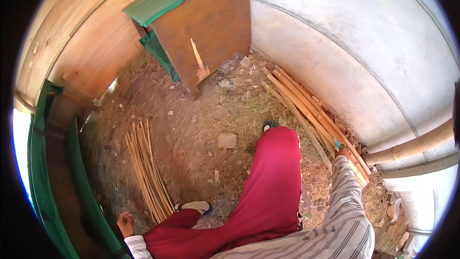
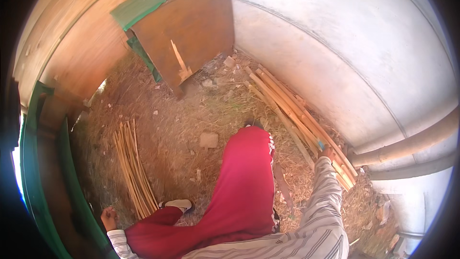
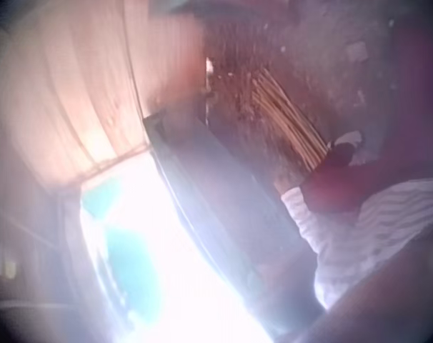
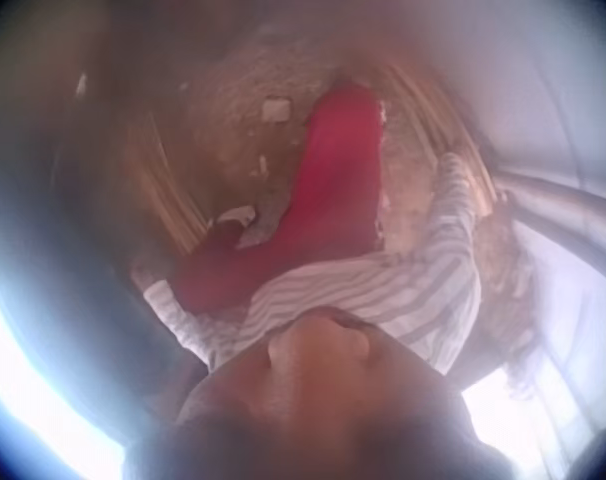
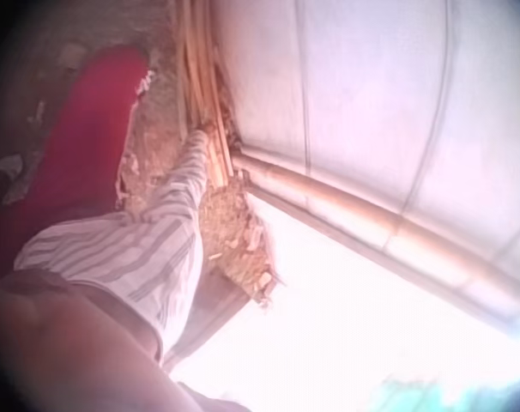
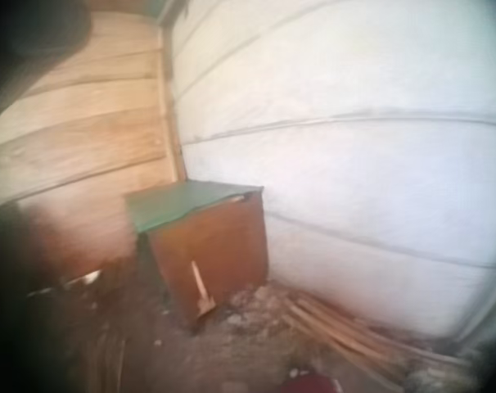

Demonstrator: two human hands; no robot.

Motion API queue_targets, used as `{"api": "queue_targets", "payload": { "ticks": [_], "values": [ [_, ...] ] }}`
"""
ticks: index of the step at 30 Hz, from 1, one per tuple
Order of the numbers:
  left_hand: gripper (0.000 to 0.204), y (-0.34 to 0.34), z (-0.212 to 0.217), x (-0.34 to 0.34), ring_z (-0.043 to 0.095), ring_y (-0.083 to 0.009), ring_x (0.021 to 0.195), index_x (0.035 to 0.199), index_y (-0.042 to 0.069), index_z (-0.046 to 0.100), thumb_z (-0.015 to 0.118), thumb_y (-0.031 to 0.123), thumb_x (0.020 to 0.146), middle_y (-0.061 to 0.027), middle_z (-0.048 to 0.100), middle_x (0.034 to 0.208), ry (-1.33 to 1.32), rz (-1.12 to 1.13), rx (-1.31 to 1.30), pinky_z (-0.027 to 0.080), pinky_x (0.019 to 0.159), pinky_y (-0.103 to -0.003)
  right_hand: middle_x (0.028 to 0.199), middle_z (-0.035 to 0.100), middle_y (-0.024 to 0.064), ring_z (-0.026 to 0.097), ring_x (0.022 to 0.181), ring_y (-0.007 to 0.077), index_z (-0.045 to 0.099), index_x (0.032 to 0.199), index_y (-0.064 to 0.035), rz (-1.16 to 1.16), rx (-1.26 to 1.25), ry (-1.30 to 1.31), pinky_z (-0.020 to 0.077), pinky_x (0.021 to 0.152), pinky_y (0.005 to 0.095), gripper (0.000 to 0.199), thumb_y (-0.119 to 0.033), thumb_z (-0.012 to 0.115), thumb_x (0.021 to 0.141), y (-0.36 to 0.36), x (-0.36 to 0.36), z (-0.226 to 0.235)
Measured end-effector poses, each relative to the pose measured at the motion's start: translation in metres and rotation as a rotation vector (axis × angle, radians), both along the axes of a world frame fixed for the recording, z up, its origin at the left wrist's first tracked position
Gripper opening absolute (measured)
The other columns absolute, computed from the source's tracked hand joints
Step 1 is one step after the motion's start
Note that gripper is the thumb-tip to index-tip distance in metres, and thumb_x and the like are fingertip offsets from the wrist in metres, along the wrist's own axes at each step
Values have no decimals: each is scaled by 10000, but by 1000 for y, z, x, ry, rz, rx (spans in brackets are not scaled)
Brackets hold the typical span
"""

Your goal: The person sits on the ground and uses a knife to sharpen a long wooden stick. They hold the stick with one hand and scrape the blade along its length to create a pointed tip. The person then uses a blue utility knife to further refine the point of the stick.

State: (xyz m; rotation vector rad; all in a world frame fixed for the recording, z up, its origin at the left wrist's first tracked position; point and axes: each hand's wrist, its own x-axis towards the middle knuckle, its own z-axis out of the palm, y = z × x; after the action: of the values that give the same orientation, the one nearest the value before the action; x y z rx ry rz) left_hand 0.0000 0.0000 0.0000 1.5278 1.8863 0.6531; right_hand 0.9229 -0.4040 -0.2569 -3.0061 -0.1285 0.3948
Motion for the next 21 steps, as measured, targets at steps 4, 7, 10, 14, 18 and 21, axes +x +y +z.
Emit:
{"api": "queue_targets", "payload": {
  "ticks": [4, 7, 10, 14, 18, 21],
  "values": [
    [189, 2, 2, 21, 639, -141, 617, 1108, -15, 612, 611, 26, 923, -58, 662, 856, -41, 34, 25, 495, 515, -274, 1231, 646, 152, 657, 1077, 347, 712, 1126, -162, 144, -152, -3, 468, 1000, 471, 310, -332, 719, 868, 10, 29, -17],
    [189, -10, 7, 9, 623, -131, 614, 1108, -18, 612, 610, 21, 923, -54, 660, 860, -77, 36, 11, 483, 513, -266, 1091, 712, 132, 676, 1032, 348, 720, 1087, -165, 235, -174, -84, 502, 944, 461, 256, -308, 704, 876, -3, 9, -25],
    [192, -9, 8, 20, 612, -120, 623, 1107, -13, 616, 627, 31, 921, -49, 659, 860, -105, 11, 12, 476, 519, -263, 1087, 718, 105, 684, 1027, 337, 725, 1052, -196, 222, -90, -45, 512, 921, 465, 226, -287, 723, 845, -9, 15, -10],
    [186, -12, 8, 18, 599, -101, 684, 1087, -14, 640, 660, 82, 928, -41, 656, 869, -61, -50, 88, 476, 584, -256, 932, 734, 142, 700, 888, 358, 748, 1050, -185, 403, 30, -249, 540, 814, 468, 254, -296, 749, 821, -12, 19, 26],
    [200, -11, 27, 71, 611, -116, 830, 1100, -18, 652, 659, 115, 951, -54, 663, 921, 66, -174, 372, 497, 737, -267, 781, 704, 168, 682, 746, 383, 767, 864, -126, 560, 205, -352, 537, 728, 468, 193, -289, 801, 765, -17, 33, 89],
    [233, -11, 55, 128, 615, -138, 948, 1136, -14, 647, 652, 152, 972, -72, 676, 989, -177, -76, 417, 493, 839, -295, 758, 704, 184, 687, 697, 350, 764, 842, -71, 550, 243, -176, 538, 698, 437, 263, -292, 830, 716, 12, 49, 150]
  ]
}}
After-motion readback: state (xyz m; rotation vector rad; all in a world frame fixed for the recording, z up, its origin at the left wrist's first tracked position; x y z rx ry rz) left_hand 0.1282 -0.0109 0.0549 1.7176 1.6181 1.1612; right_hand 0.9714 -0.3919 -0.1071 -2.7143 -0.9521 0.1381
